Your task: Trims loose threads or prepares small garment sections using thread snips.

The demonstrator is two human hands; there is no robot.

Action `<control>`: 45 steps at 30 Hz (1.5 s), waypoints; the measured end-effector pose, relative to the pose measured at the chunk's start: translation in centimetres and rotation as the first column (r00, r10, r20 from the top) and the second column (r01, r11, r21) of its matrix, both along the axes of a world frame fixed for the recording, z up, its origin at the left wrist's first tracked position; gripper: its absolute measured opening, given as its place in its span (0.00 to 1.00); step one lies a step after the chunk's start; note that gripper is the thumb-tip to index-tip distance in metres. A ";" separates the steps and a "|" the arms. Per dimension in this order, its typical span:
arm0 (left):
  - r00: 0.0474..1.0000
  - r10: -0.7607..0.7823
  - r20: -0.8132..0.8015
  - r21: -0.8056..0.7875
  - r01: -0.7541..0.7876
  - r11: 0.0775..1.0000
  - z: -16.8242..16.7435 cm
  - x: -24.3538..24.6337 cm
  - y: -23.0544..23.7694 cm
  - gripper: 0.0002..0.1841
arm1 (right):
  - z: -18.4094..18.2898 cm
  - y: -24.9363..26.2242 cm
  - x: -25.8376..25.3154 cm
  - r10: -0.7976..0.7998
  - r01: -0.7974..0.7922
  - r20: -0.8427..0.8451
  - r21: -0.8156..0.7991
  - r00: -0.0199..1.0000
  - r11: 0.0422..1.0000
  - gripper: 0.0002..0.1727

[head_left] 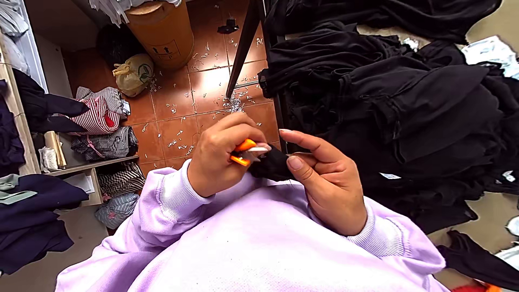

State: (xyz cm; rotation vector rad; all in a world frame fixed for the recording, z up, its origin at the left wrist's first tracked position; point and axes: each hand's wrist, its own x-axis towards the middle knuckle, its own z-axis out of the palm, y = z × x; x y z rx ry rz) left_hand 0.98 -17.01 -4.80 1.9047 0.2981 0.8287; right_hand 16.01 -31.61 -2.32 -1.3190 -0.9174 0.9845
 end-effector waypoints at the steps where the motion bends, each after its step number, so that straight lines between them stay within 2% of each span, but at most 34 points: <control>1: 0.999 0.051 -0.021 -0.026 -0.051 0.998 -0.2 -0.1 0.2 0.08 | 0.0 0.0 0.0 0.000 0.000 -0.013 0.008 1.000 1.000 0.21; 5: 0.969 0.218 -0.113 -0.055 -0.225 0.973 -0.9 -0.8 1.4 0.08 | -0.1 0.0 0.1 -0.017 0.017 -0.033 0.018 0.999 1.000 0.21; 7: 0.981 0.147 -0.122 -0.063 -0.156 0.986 -0.7 -1.6 2.0 0.18 | -0.1 -0.1 0.2 -0.029 0.030 -0.043 0.018 0.999 0.999 0.21; 9: 0.985 0.071 -0.158 0.027 -0.068 0.997 0.0 -2.4 2.4 0.23 | -0.2 -0.1 0.3 -0.041 0.043 -0.067 0.020 0.997 0.999 0.20; 13: 0.969 0.059 -0.240 0.362 0.033 0.931 1.2 -3.1 2.0 0.17 | -0.2 -0.1 0.3 -0.050 0.051 -0.084 0.010 0.995 0.999 0.20; 18: 0.961 0.099 -0.259 0.469 0.035 0.882 1.4 -2.3 0.5 0.16 | 0.0 0.0 0.1 -0.055 0.056 -0.040 0.028 0.998 0.998 0.21; 26: 0.960 0.082 -0.266 0.472 0.056 0.880 1.3 -1.7 0.0 0.17 | 0.3 -0.1 0.2 -0.052 0.042 0.161 0.061 0.986 0.997 0.23; 30: 0.963 0.056 -0.265 0.437 0.068 0.897 1.0 -1.7 0.1 0.16 | 0.2 0.0 0.2 -0.048 0.032 0.195 0.082 0.980 0.996 0.22; 35: 0.988 0.062 -0.139 0.257 -0.025 0.966 0.2 -1.4 0.7 0.17 | 0.3 0.0 0.2 -0.051 0.045 0.129 0.054 0.990 0.998 0.23; 38: 0.998 -0.048 -0.036 0.090 0.051 0.995 0.4 -0.9 0.4 0.21 | 0.3 0.0 0.2 -0.032 0.030 0.116 0.022 0.993 0.999 0.23; 41: 0.995 -0.103 0.018 0.074 0.101 0.992 0.0 0.0 -0.4 0.10 | 0.1 0.0 0.1 -0.004 -0.001 0.161 0.029 0.987 1.000 0.23; 43: 1.000 0.008 -0.029 0.142 -0.004 0.990 -0.7 0.1 -0.2 0.08 | -0.1 -0.1 0.2 -0.001 -0.005 0.149 0.043 0.989 0.999 0.23; 45: 0.966 0.232 -0.112 0.288 -0.192 0.938 -1.4 -0.6 1.0 0.08 | -0.1 -0.2 0.3 -0.025 0.020 0.075 0.058 0.997 0.998 0.22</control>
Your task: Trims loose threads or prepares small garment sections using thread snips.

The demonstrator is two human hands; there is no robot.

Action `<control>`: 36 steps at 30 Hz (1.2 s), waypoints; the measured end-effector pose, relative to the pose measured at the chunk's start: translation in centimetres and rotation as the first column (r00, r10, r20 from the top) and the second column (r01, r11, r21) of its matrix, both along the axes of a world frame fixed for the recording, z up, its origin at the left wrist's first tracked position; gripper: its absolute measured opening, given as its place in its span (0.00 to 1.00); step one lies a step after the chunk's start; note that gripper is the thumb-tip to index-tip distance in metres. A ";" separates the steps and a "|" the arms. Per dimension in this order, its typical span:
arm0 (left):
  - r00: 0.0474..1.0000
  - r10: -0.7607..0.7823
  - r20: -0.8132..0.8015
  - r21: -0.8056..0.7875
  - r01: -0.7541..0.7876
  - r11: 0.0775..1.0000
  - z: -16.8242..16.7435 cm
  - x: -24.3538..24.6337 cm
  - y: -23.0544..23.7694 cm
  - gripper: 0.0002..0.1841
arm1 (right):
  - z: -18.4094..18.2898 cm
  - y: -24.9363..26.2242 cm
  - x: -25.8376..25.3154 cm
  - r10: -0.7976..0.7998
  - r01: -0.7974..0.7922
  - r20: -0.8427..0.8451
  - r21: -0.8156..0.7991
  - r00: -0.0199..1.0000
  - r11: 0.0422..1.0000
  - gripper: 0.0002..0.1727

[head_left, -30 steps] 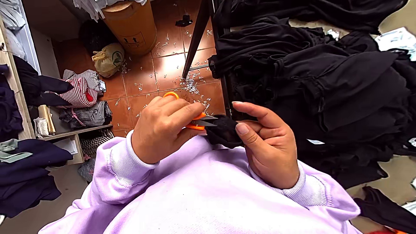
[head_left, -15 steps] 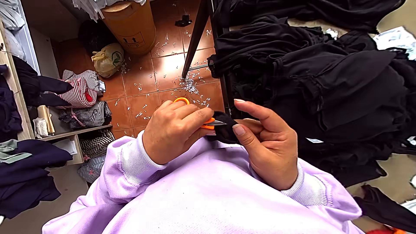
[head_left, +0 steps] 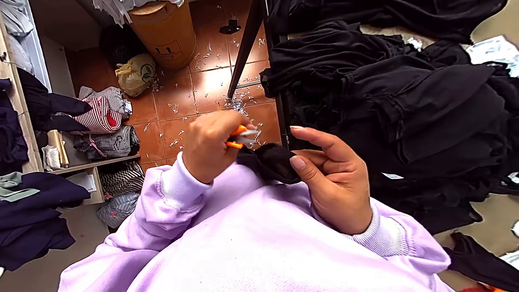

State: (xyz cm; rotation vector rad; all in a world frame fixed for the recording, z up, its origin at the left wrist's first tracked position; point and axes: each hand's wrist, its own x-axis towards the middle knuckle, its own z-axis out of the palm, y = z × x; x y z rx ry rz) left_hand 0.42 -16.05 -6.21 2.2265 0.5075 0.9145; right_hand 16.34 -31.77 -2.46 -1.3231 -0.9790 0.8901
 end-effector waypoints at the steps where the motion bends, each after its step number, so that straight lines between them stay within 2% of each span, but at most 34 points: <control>1: 0.997 0.079 -0.023 0.034 -0.078 0.996 -0.2 -0.4 0.5 0.08 | -0.1 -0.1 0.1 -0.005 0.006 -0.050 0.006 0.999 1.000 0.22; 3: 0.997 0.073 0.024 -0.011 -0.072 0.997 0.1 -1.0 1.0 0.10 | -0.4 -0.2 0.3 -0.007 0.008 -0.164 0.008 0.986 1.000 0.21; 6: 0.979 -0.117 0.167 -0.103 0.135 0.985 1.8 -1.0 0.0 0.15 | -0.6 -0.1 0.2 0.005 -0.009 -0.260 -0.016 0.966 1.000 0.21; 9: 0.965 -0.216 0.152 -0.038 0.224 0.974 2.6 -0.3 -1.6 0.16 | -0.4 0.0 0.0 0.013 -0.021 -0.279 -0.026 0.960 0.999 0.22; 11: 0.972 -0.211 0.103 0.043 0.207 0.977 2.5 -0.1 -2.1 0.10 | -0.4 0.0 0.0 0.019 -0.026 -0.260 -0.025 0.966 0.999 0.22; 13: 0.985 -0.160 0.064 0.104 0.153 0.983 2.2 -0.2 -2.0 0.09 | -0.5 -0.1 -0.1 0.013 -0.022 -0.253 -0.030 0.967 0.999 0.21; 19: 0.991 0.119 0.058 0.101 -0.124 0.987 1.3 -1.1 0.2 0.10 | -0.4 -0.4 -0.1 -0.013 0.004 -0.266 -0.037 0.964 0.999 0.21; 22: 1.000 -0.007 -0.029 0.015 0.008 1.000 1.6 -1.8 0.6 0.25 | -0.3 -0.5 -0.2 -0.037 0.023 -0.270 -0.057 0.962 0.998 0.21; 27: 0.988 -0.140 -0.060 0.132 0.147 0.980 2.2 -2.1 -1.2 0.21 | -0.4 -0.5 -0.2 -0.052 0.037 -0.339 -0.051 0.939 0.998 0.21; 32: 0.993 -0.087 -0.077 0.141 0.097 0.985 1.7 -1.5 -2.6 0.19 | -0.1 -0.5 -0.2 -0.031 0.010 -0.460 -0.048 0.887 0.999 0.20; 36: 0.998 -0.046 -0.047 0.131 0.052 0.990 1.6 -1.1 -3.0 0.19 | 0.0 -0.7 -0.2 -0.033 0.012 -0.477 -0.047 0.878 0.999 0.20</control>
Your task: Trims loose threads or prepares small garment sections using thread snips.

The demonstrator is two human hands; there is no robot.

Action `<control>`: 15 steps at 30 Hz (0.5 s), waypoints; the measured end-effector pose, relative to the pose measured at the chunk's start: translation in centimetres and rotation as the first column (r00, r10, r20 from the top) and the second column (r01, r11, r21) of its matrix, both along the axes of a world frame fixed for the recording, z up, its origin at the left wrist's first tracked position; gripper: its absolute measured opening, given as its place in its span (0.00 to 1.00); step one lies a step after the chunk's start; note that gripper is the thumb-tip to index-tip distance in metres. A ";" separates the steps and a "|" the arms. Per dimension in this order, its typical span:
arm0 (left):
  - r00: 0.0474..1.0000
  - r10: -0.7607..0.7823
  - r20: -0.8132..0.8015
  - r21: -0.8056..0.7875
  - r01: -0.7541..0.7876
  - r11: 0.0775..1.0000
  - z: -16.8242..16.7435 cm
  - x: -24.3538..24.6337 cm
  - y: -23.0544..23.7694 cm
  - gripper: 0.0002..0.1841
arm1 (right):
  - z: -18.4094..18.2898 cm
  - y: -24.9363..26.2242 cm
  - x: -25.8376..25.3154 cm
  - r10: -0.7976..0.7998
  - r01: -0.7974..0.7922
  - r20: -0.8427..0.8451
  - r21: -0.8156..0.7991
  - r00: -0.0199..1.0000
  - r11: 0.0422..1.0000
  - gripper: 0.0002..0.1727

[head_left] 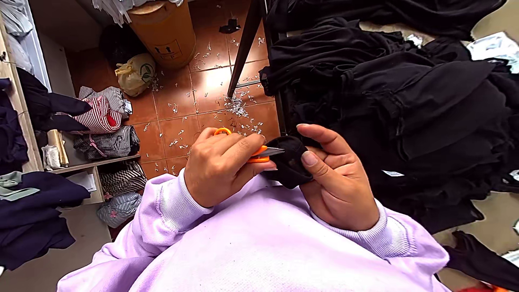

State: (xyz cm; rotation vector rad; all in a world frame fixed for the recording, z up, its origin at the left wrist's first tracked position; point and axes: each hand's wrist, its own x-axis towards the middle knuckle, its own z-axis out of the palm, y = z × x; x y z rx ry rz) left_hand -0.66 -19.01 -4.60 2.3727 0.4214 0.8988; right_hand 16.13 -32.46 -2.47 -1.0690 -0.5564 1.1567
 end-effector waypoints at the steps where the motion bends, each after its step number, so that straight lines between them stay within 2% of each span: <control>1: 1.000 -0.003 0.002 0.001 0.003 1.000 0.0 0.0 0.0 0.19 | 0.0 0.0 0.0 0.001 -0.001 -0.005 0.000 1.000 1.000 0.20; 6: 1.000 -0.019 0.002 0.003 0.019 1.000 0.0 0.2 -0.1 0.20 | 0.0 0.1 -0.2 -0.007 0.007 0.008 0.008 1.000 1.000 0.20; 15: 0.999 -0.009 -0.036 0.032 0.010 0.999 0.2 0.2 0.1 0.20 | -0.1 0.1 -0.1 -0.024 0.021 0.187 0.017 0.982 1.000 0.21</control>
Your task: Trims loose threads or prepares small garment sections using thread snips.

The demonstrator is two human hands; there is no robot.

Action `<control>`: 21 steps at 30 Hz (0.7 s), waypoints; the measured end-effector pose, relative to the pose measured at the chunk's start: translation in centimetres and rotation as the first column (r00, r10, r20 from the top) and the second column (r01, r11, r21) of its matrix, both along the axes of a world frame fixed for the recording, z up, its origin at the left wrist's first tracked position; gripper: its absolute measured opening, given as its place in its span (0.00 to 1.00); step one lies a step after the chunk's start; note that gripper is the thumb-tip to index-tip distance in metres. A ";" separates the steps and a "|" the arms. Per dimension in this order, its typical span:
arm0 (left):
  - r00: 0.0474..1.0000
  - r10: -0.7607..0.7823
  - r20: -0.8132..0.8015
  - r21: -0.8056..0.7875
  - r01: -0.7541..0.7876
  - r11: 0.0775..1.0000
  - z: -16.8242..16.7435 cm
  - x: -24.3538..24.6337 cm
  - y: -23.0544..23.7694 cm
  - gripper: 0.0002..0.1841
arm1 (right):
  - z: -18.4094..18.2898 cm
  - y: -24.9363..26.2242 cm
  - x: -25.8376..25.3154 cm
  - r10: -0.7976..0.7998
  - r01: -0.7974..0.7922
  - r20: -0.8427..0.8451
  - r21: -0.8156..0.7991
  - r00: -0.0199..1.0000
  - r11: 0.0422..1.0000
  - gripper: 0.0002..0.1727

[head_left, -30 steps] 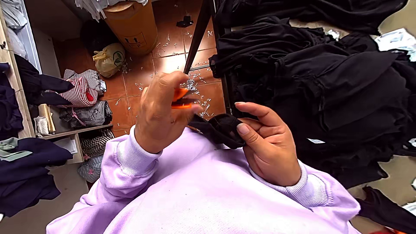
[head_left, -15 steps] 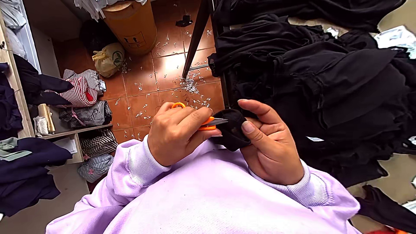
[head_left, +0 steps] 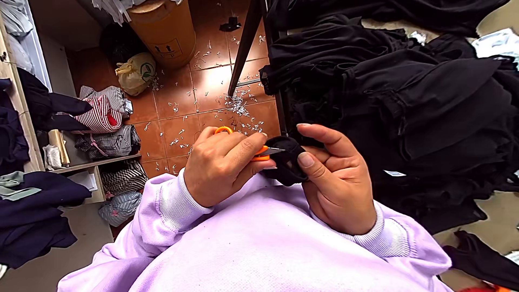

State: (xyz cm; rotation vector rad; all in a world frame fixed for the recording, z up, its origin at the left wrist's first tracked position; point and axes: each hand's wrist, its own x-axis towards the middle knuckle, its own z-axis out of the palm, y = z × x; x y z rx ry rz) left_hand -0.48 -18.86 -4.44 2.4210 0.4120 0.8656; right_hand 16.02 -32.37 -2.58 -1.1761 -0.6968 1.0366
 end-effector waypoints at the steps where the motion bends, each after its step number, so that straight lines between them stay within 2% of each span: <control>1: 1.000 0.007 -0.005 0.010 -0.007 1.000 0.0 0.0 0.0 0.20 | 0.0 0.0 0.0 -0.005 0.004 0.019 0.008 1.000 1.000 0.21; 9: 0.999 0.029 -0.043 0.104 -0.025 0.994 0.1 0.2 0.2 0.22 | 0.0 0.2 -0.1 -0.048 0.037 0.251 0.052 0.967 0.998 0.22; 14: 0.999 0.027 -0.025 0.069 -0.025 0.997 0.0 0.5 0.5 0.20 | 0.1 0.3 -0.1 -0.048 0.040 0.273 0.033 0.961 0.999 0.21; 18: 0.990 0.114 0.081 -0.107 -0.105 0.989 -0.8 0.6 1.3 0.20 | 0.0 0.3 0.0 -0.045 0.047 0.217 -0.005 0.975 0.999 0.21; 19: 0.987 0.099 0.126 -0.188 -0.074 0.979 -0.8 0.8 1.6 0.21 | -0.1 0.3 0.0 -0.042 0.045 0.192 -0.015 0.981 0.999 0.21; 21: 0.974 -0.010 0.226 -0.363 0.093 0.927 -0.6 1.1 1.7 0.25 | -0.1 0.3 0.0 -0.018 0.023 0.154 -0.033 0.988 0.999 0.21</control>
